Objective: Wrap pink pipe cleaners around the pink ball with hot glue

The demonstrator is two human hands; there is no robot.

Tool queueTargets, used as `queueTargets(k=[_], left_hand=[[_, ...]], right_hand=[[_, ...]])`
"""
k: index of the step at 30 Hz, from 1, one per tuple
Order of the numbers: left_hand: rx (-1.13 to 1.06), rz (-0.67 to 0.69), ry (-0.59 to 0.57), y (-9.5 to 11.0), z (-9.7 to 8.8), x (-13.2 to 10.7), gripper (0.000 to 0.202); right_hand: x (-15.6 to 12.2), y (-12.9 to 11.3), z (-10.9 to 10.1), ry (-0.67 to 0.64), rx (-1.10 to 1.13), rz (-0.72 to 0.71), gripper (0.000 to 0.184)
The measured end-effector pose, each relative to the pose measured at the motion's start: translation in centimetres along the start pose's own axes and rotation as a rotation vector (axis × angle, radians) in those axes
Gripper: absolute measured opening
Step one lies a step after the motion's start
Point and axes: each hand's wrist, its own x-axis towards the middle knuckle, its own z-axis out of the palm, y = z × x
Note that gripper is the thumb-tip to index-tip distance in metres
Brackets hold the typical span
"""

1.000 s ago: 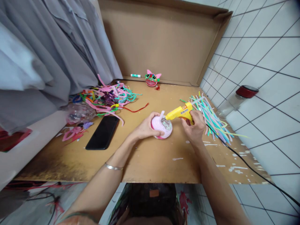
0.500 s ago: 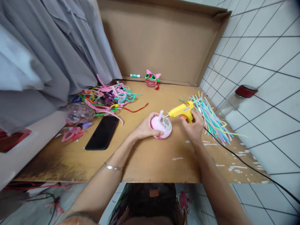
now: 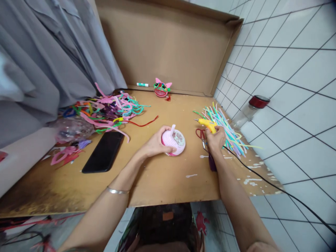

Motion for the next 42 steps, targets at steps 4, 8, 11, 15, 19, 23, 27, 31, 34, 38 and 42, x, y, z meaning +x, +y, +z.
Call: queueTargets(k=[4, 8, 11, 15, 19, 23, 27, 31, 34, 38, 42], left_hand=[[0.002, -0.005, 0.001, 0.1, 0.1, 0.0, 0.071], [0.013, -0.008, 0.001, 0.3, 0.1, -0.1, 0.070], [0.017, -0.011, -0.010, 0.3, 0.1, -0.1, 0.068], [0.012, -0.004, -0.001, 0.3, 0.1, -0.1, 0.070], [0.009, -0.004, 0.007, 0.5, 0.0, -0.1, 0.070], [0.010, -0.005, -0.005, 0.6, 0.0, -0.1, 0.070], [0.001, -0.004, -0.010, 0.4, 0.0, -0.1, 0.072], [0.010, -0.009, -0.003, 0.5, 0.0, -0.2, 0.072], [0.009, -0.013, -0.002, 0.5, 0.0, -0.3, 0.071], [0.017, -0.004, -0.008, 0.4, 0.0, -0.2, 0.072], [0.026, 0.010, -0.006, 0.3, 0.0, -0.2, 0.072]], right_hand=[[-0.5, 0.0, 0.1, -0.048, -0.133, -0.082, 0.040], [-0.5, -0.1, 0.1, -0.102, -0.193, -0.042, 0.042], [-0.3, -0.3, -0.2, -0.101, -0.120, 0.000, 0.042], [-0.5, -1.4, -0.7, -0.122, 0.181, -0.078, 0.044], [-1.7, -3.5, -1.4, -0.157, 0.367, -0.248, 0.044], [-2.8, -5.2, -2.5, -0.177, 0.365, -0.419, 0.036], [-2.9, -5.7, -3.1, -0.147, 0.348, -0.550, 0.032], [-2.9, -5.8, -3.3, -0.126, 0.317, -0.635, 0.030], [-3.0, -5.9, -3.4, -0.131, 0.273, -0.667, 0.029], [-2.9, -5.7, -3.3, -0.090, 0.295, -0.725, 0.028], [-2.7, -5.4, -3.1, -0.069, 0.310, -0.745, 0.029]])
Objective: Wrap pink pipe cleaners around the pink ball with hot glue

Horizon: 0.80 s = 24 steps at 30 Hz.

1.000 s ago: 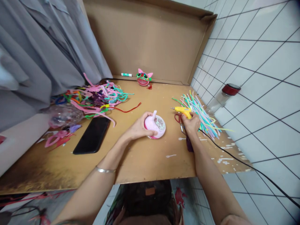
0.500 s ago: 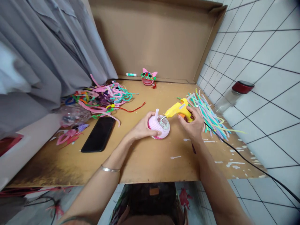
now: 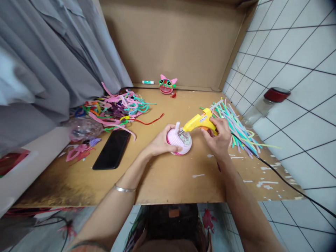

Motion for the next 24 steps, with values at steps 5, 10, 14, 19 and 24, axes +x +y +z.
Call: queueTargets(k=[5, 10, 14, 19, 24], left_hand=[[-0.009, 0.000, 0.006, -0.09, 0.02, 0.01, 0.072], [-0.002, -0.004, 0.003, -0.14, 0.01, 0.03, 0.073], [-0.006, -0.005, 0.001, -0.05, 0.00, 0.00, 0.072], [-0.007, -0.008, 0.001, 0.00, -0.01, 0.00, 0.072], [-0.020, -0.017, 0.004, -0.03, 0.00, -0.03, 0.073]], right_hand=[[-0.03, 0.08, 0.06, 0.004, -0.005, -0.022, 0.028], [0.03, 0.04, -0.02, 0.007, -0.020, -0.046, 0.028], [0.10, -0.07, -0.16, 0.011, -0.021, -0.052, 0.027], [0.15, -0.18, -0.25, 0.011, -0.018, -0.053, 0.027], [0.15, -0.18, -0.22, 0.020, -0.007, -0.030, 0.027]])
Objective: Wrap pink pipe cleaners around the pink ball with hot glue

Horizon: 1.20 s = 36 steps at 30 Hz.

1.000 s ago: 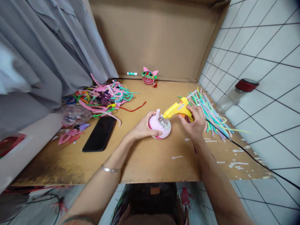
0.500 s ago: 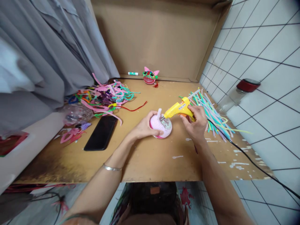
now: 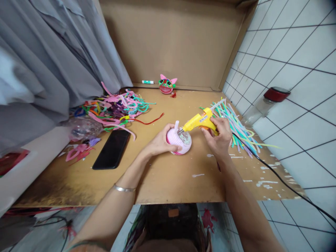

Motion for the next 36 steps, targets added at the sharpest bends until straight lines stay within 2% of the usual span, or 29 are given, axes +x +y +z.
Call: queueTargets(k=[25, 36], left_hand=[[0.002, 0.005, -0.005, 0.04, 0.02, -0.02, 0.071], [0.005, 0.008, -0.008, 0.12, 0.00, -0.07, 0.073]], right_hand=[[0.05, -0.06, -0.18, -0.035, -0.010, -0.009, 0.027], [0.07, -0.03, -0.02, 0.016, 0.008, -0.027, 0.026]])
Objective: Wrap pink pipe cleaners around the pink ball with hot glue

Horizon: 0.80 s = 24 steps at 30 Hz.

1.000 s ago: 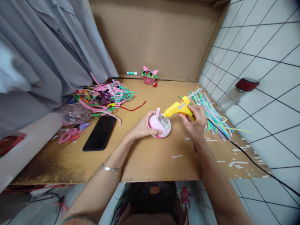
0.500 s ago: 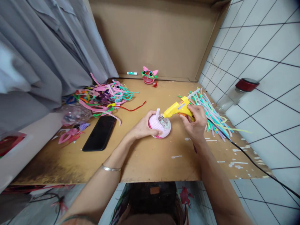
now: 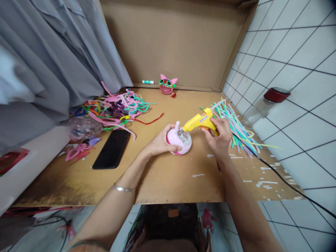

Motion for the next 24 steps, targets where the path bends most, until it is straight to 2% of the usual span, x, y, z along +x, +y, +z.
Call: queueTargets(k=[19, 24], left_hand=[[0.033, 0.009, 0.005, -0.20, -0.07, 0.07, 0.072], [0.025, 0.003, 0.001, -0.11, -0.06, 0.07, 0.073]], right_hand=[[-0.08, 0.02, 0.03, -0.012, -0.029, 0.034, 0.027], [-0.08, 0.13, 0.01, -0.016, 0.001, 0.007, 0.028]])
